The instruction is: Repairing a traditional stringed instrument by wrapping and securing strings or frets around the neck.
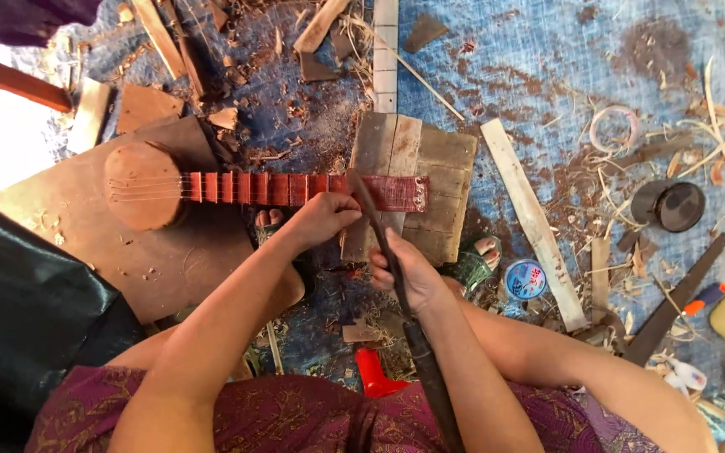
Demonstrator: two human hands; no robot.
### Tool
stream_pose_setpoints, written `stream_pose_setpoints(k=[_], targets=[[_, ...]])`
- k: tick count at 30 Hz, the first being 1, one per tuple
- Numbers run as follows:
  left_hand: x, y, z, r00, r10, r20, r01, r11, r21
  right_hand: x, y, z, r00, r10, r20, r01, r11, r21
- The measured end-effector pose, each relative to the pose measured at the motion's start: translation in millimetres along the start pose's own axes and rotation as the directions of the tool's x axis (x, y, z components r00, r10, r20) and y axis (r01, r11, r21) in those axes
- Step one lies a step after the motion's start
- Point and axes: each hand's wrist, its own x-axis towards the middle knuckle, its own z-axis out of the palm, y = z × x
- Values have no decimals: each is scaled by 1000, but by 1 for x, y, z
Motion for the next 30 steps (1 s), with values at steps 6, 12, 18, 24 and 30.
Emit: stream_pose_setpoints(k=[6, 12, 18, 24, 30], targets=[[4, -8, 7, 999, -2, 36, 15, 929, -369, -8, -9, 23, 986, -91, 142, 95, 995, -19], [12, -30, 13, 1000, 14, -16, -19, 898, -440, -8, -34, 36, 982, -62, 179, 59, 998, 17], [31, -43, 18, 990, 22, -136, -90, 849, -520, -8, -48, 64, 974, -118, 193, 117, 993, 13], [29, -37, 15, 979, -70, -190, -36, 865, -501, 29, -6, 6, 977, -185, 109, 198, 972, -124], [5, -6, 10, 965, -167, -205, 41, 862, -506, 46, 5, -7, 978, -186, 93, 195, 974, -112]])
